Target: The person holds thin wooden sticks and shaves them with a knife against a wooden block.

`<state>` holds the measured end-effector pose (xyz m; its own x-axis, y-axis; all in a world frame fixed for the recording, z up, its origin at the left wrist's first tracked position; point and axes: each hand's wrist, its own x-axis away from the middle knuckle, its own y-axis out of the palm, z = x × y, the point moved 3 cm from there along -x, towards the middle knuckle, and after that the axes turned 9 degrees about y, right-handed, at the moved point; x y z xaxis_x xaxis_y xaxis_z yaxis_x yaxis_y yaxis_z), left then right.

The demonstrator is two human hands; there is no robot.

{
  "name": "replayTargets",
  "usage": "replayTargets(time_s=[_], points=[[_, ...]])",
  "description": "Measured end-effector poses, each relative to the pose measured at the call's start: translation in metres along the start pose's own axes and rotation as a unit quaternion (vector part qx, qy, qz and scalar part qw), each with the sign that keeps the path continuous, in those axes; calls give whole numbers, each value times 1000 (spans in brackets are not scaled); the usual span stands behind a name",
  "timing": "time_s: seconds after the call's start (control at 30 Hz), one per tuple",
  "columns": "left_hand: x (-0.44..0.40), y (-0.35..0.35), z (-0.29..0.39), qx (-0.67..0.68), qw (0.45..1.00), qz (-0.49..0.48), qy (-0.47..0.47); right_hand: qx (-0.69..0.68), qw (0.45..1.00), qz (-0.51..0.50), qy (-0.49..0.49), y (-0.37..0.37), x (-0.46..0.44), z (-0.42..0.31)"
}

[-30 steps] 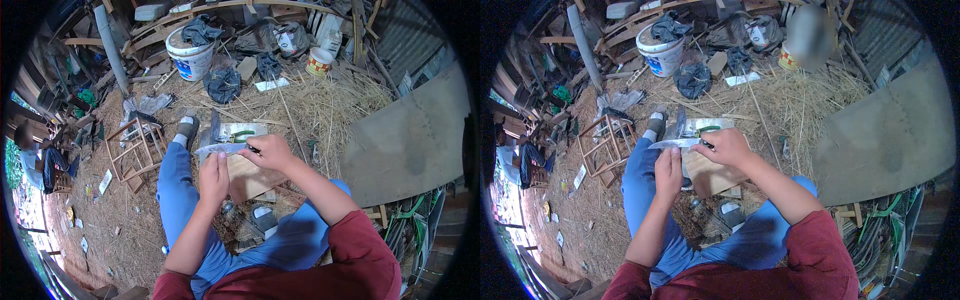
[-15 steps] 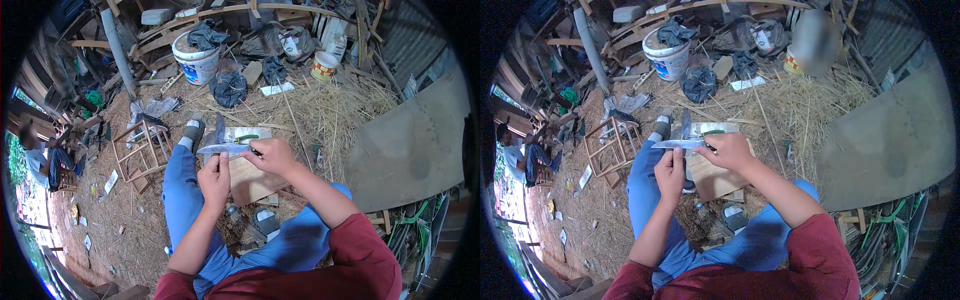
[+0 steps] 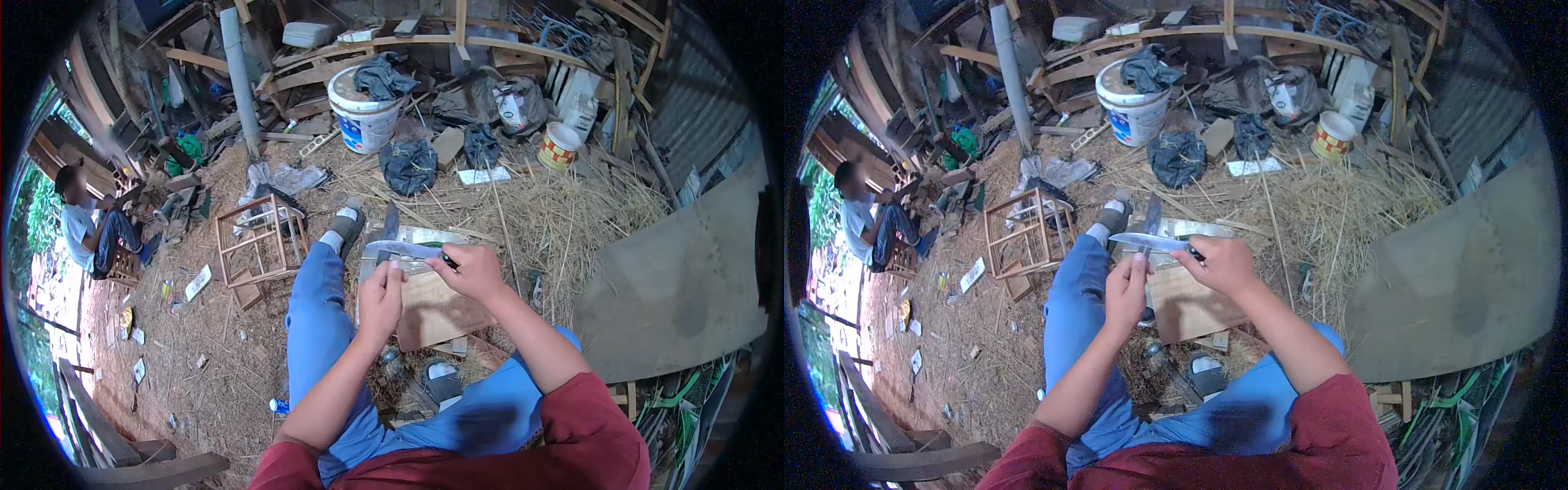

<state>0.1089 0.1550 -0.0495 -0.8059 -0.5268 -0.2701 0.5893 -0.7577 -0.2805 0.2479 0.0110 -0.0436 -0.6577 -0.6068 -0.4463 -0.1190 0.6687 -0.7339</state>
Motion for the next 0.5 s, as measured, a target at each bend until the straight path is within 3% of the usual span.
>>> replayTargets(time_s=[0.1,0.3,0.4,0.5], points=[[2,1,3,21,998,45,36,-6,1000,-11,10,6,0,-2],[11,-18,4,-30,999,26,34,-7,1000,-21,19,0,-8,-6],[8,-15,-3,47,998,28,39,-16,999,-43,-4,3,-5,-9],[7,-12,3,23,1000,-4,3,4,999,-41,-5,9,-3,-9]])
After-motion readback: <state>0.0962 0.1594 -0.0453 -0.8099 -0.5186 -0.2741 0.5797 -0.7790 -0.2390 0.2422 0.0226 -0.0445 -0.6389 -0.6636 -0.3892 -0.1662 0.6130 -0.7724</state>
